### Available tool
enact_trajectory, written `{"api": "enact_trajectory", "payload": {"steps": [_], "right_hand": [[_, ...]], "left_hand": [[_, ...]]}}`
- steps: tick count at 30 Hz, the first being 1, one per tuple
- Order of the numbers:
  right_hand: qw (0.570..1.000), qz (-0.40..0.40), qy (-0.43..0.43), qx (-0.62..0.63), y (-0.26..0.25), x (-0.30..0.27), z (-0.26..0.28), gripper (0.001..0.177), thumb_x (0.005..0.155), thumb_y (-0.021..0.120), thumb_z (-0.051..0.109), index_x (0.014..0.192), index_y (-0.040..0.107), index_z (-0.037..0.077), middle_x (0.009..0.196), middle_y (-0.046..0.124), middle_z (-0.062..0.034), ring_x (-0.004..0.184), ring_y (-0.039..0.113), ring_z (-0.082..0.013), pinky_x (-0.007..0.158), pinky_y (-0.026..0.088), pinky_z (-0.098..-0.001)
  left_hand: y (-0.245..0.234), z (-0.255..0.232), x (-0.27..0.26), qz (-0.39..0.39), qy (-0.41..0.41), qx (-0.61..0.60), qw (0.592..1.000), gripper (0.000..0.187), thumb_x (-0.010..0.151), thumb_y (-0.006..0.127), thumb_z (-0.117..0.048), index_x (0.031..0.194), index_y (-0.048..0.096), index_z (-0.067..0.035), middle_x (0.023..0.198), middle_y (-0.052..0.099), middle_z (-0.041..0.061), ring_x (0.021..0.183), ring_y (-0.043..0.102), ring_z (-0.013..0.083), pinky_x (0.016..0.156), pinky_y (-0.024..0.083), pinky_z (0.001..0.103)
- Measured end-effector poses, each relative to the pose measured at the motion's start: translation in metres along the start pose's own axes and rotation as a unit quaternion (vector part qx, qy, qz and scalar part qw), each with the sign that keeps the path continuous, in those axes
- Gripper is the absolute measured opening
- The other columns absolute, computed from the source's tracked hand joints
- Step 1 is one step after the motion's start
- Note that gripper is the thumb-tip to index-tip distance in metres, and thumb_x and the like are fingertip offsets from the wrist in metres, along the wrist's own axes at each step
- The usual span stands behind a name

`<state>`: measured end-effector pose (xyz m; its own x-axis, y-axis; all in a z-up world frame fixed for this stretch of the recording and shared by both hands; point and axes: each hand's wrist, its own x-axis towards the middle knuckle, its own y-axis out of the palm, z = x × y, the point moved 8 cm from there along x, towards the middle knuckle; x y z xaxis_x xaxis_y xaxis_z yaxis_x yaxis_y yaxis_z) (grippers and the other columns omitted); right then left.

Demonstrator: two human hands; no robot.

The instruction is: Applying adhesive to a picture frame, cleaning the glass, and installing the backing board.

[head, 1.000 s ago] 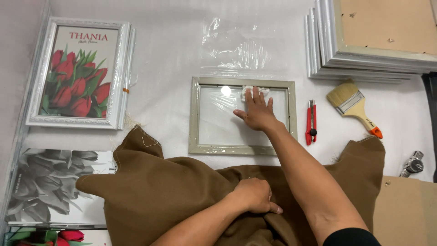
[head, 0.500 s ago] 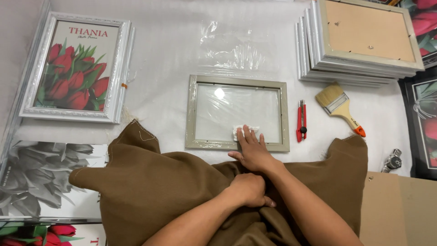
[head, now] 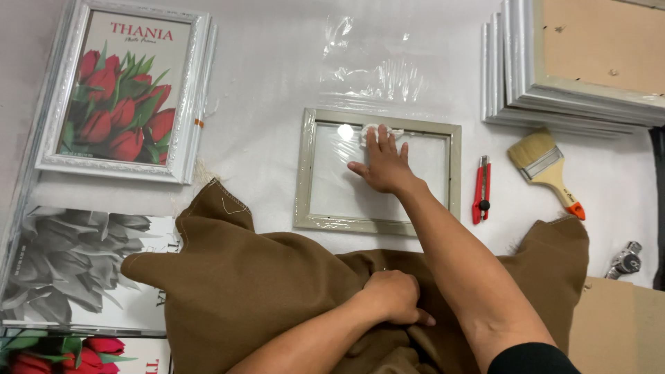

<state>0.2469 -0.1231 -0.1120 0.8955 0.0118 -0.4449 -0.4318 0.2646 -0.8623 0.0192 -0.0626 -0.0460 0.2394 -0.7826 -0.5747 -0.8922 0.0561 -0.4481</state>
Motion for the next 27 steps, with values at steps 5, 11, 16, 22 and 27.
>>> {"api": "enact_trajectory", "payload": {"steps": [5, 11, 16, 22, 27], "right_hand": [[0.998, 0.054, -0.018, -0.031, 0.015, -0.047, 0.01, 0.09, 0.099, 0.04, 0.064, 0.163, 0.01, 0.008, 0.171, 0.003, -0.0192, 0.156, 0.007, -0.0405, 0.123, 0.008, -0.0619], [0.993, 0.095, -0.069, -0.014, 0.067, -0.141, 0.014, 0.091, 0.095, 0.051, 0.063, 0.162, 0.016, 0.01, 0.171, 0.006, -0.0171, 0.156, 0.01, -0.0366, 0.123, 0.009, -0.0592], [0.994, 0.086, -0.067, -0.029, 0.079, -0.142, 0.014, 0.094, 0.097, 0.048, 0.064, 0.162, 0.011, 0.009, 0.17, 0.0, -0.0214, 0.156, 0.006, -0.039, 0.122, 0.006, -0.0586], [0.997, 0.072, -0.026, 0.02, 0.037, -0.052, 0.024, 0.089, 0.099, 0.041, 0.061, 0.162, 0.01, 0.007, 0.17, -0.003, -0.0208, 0.156, -0.002, -0.0382, 0.123, -0.001, -0.0595], [0.999, 0.023, -0.013, 0.026, 0.017, 0.006, 0.025, 0.096, 0.1, 0.038, 0.063, 0.161, -0.006, 0.003, 0.17, -0.004, -0.0221, 0.157, -0.002, -0.0376, 0.122, -0.004, -0.0615]], "left_hand": [[0.007, 0.002, 0.001, -0.033, -0.003, 0.022, 0.999, 0.058, 0.082, 0.074, -0.055, 0.097, 0.078, 0.001, 0.097, 0.076, 0.018, 0.087, 0.071, 0.0368, 0.081, 0.055, 0.045], [0.022, -0.013, -0.006, -0.106, 0.037, 0.12, 0.986, 0.042, 0.093, 0.066, -0.042, 0.098, 0.079, -0.003, 0.097, 0.076, 0.017, 0.078, 0.071, 0.0376, 0.072, 0.055, 0.048], [0.03, -0.034, -0.023, -0.082, 0.083, 0.102, 0.988, 0.039, 0.094, 0.063, -0.038, 0.094, 0.079, -0.003, 0.094, 0.076, 0.018, 0.076, 0.071, 0.0373, 0.071, 0.054, 0.048], [0.018, -0.031, -0.019, -0.004, 0.063, 0.081, 0.995, 0.04, 0.094, 0.061, -0.039, 0.101, 0.079, -0.004, 0.101, 0.077, 0.014, 0.085, 0.071, 0.0374, 0.074, 0.055, 0.048], [0.011, -0.027, -0.021, 0.052, 0.057, 0.056, 0.995, 0.045, 0.098, 0.057, -0.044, 0.104, 0.08, -0.005, 0.106, 0.078, 0.009, 0.09, 0.071, 0.0331, 0.076, 0.054, 0.044]]}}
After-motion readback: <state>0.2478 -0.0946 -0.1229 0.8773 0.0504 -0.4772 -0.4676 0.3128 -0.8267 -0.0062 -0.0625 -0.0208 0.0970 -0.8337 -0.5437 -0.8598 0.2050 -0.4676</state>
